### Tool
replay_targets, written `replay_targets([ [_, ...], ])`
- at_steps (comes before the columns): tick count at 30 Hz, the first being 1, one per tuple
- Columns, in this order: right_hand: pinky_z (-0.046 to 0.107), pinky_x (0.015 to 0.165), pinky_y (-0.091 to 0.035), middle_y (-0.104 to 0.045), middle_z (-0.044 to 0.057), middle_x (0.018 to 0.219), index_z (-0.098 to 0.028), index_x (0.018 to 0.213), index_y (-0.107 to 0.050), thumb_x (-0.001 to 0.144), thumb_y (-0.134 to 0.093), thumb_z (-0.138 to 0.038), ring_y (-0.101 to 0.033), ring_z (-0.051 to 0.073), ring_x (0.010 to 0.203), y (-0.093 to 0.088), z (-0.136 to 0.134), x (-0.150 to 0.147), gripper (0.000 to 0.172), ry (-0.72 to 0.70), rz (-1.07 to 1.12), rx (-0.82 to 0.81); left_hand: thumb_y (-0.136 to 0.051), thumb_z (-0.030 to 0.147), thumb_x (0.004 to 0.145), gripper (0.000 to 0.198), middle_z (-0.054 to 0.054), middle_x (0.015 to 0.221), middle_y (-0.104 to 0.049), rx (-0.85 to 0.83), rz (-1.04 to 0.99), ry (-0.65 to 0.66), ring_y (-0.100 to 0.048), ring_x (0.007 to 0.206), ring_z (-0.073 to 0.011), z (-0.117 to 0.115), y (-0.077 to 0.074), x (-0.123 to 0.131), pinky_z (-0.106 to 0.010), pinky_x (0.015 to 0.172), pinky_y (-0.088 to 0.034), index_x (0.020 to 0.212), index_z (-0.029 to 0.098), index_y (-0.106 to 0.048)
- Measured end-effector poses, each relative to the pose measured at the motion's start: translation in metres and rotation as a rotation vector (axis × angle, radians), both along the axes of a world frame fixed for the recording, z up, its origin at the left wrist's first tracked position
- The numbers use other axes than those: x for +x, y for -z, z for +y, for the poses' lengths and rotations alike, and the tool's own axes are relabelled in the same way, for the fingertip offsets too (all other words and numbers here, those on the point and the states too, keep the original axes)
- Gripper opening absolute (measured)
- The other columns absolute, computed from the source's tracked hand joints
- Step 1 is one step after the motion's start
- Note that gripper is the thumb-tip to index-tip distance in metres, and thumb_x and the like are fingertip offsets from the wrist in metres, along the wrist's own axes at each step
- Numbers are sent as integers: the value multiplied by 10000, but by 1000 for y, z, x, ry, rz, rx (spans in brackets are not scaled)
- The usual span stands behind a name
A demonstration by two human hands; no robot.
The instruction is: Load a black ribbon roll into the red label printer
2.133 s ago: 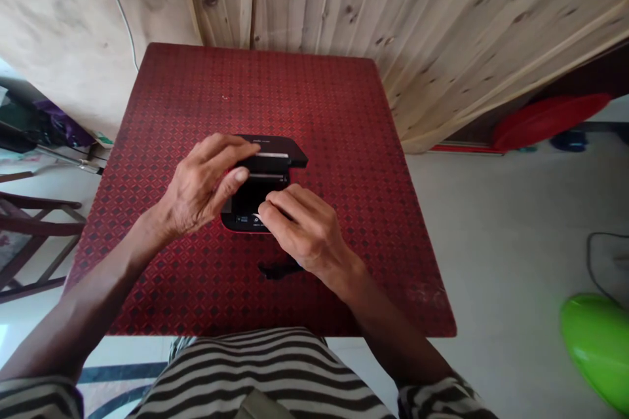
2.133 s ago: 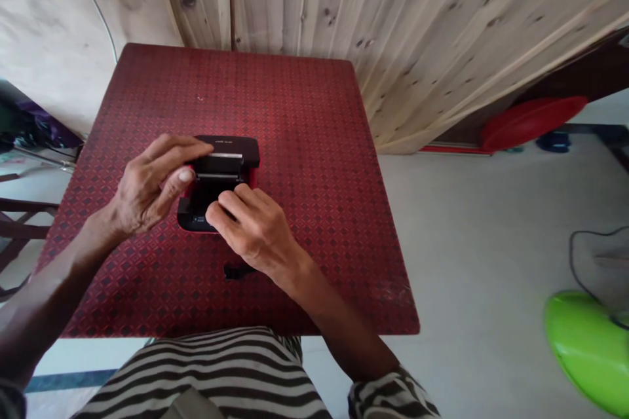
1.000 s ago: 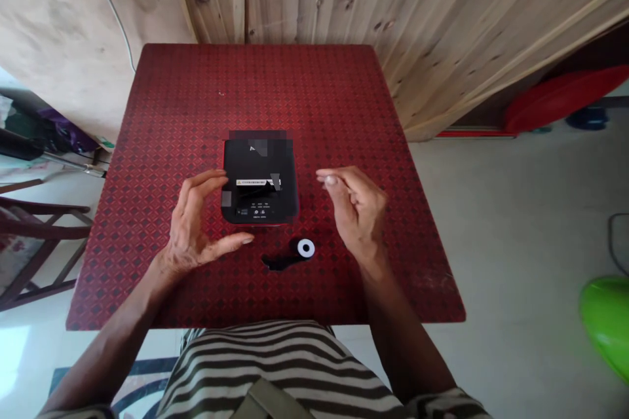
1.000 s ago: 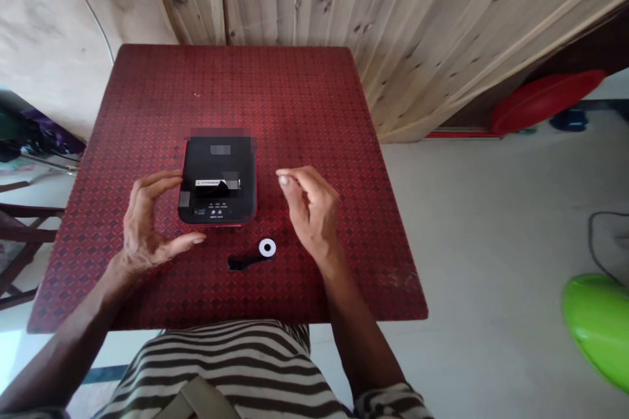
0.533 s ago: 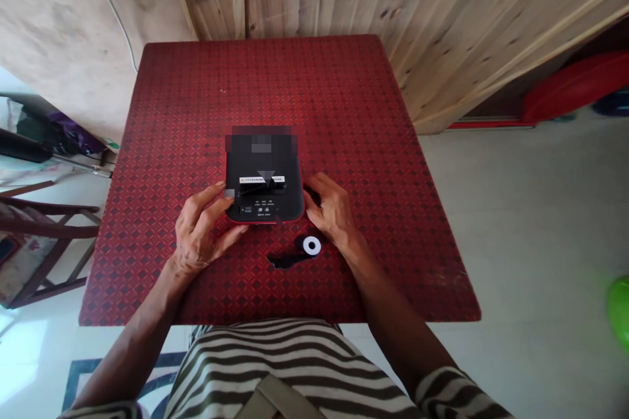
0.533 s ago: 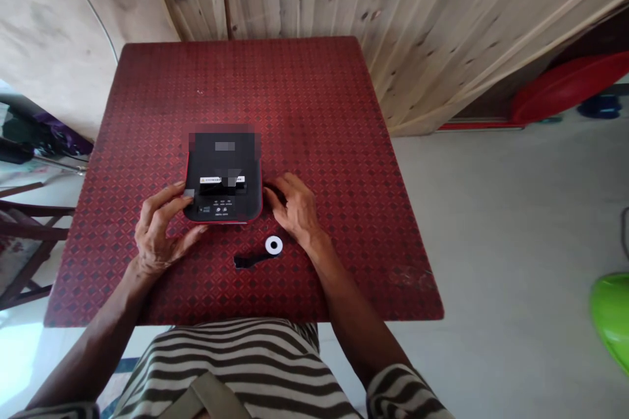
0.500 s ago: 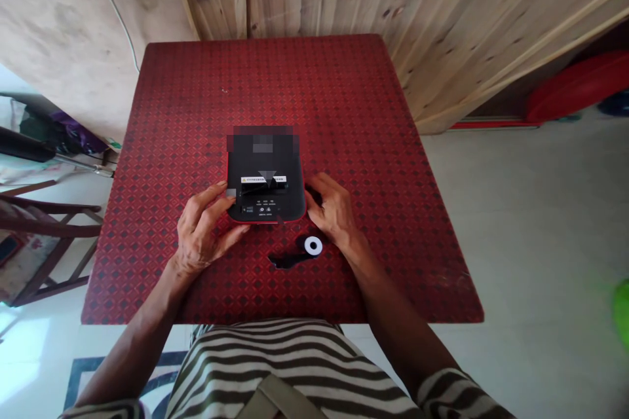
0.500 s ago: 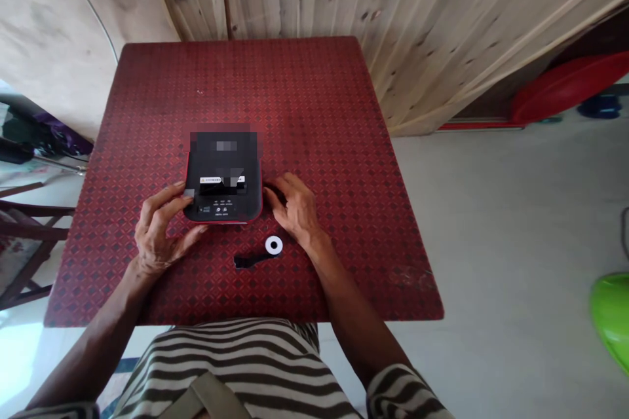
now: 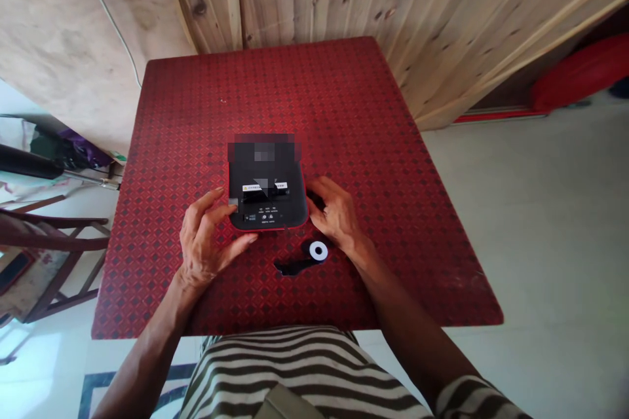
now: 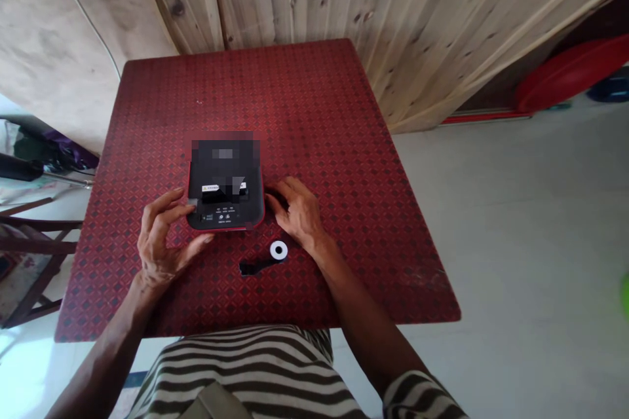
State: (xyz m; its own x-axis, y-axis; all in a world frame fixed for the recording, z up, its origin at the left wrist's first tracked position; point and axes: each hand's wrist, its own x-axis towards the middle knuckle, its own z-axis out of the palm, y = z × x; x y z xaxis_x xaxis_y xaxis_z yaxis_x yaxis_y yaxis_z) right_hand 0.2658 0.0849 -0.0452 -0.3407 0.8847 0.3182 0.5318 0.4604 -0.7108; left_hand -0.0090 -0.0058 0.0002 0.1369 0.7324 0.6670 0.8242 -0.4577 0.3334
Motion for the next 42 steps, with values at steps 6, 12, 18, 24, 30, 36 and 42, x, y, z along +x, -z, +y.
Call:
replay_targets([
  [6, 409, 827, -595, -744, 81, 983, -231, 1121, -748, 1028, -569, -363, -702, 246, 897, 4, -2, -3, 240, 16, 14, 38, -864, 482, 867, 490, -134, 1351, -675, -58, -72, 16, -694, 1235, -271, 3, 0, -1, -435, 1016, -622, 1229, 223, -658],
  [12, 387, 834, -621, -792, 65, 1024, -250, 1176, -747, 1053, -554, -232, -750, 212, 910, -38, -2, -3, 229, 118, 59, 159, -803, 494, 920, 480, -116, 1286, -678, -37, -91, 26, -690, 1187, -243, 4, 3, 1, -410, 984, -627, 1286, 234, -634],
  [18, 402, 960, -597, -820, 80, 1085, -207, 1083, -782, 1060, -589, -164, -744, 233, 1035, -102, 18, -37, 198, -222, -225, 314, -771, 475, 949, 503, -132, 1271, -667, 16, -58, 38, -678, 1179, -245, 2, 6, 2, -400, 988, -616, 1346, 219, -599],
  [24, 386, 814, -574, -809, 179, 1062, -99, 1072, -781, 1008, -563, -40, -768, 280, 967, -112, 42, -93, 235, -346, -688, 144, -772, 449, 950, 539, -150, 1273, -675, 0, -49, 65, -694, 1173, -251, 1, 8, 2, -393, 987, -628, 1383, 195, -575],
  [30, 376, 717, -543, -820, 198, 1019, -91, 1032, -798, 956, -594, -34, -783, 292, 876, -115, 54, -102, 226, -406, -842, 65, -759, 463, 959, 534, -148, 1277, -678, 9, -50, 66, -695, 1196, -251, 1, 7, 2, -387, 1004, -629, 1384, 197, -574],
  [36, 402, 776, -570, -806, 178, 1043, -121, 1091, -760, 965, -653, -125, -773, 309, 916, -125, 43, -92, 166, -330, -684, 85, -783, 450, 940, 559, -134, 1288, -686, 1, -50, 55, -701, 1202, -254, 2, 11, 2, -403, 1011, -631, 1399, 219, -563],
  [42, 394, 923, -584, -801, 88, 1077, -185, 1064, -713, 928, -701, -169, -752, 263, 1014, -146, 15, -54, 138, -215, -345, 168, -812, 415, 924, 554, -141, 1279, -677, 4, -71, 61, -697, 1200, -247, 2, 11, 2, -393, 1024, -623, 1372, 196, -572],
])
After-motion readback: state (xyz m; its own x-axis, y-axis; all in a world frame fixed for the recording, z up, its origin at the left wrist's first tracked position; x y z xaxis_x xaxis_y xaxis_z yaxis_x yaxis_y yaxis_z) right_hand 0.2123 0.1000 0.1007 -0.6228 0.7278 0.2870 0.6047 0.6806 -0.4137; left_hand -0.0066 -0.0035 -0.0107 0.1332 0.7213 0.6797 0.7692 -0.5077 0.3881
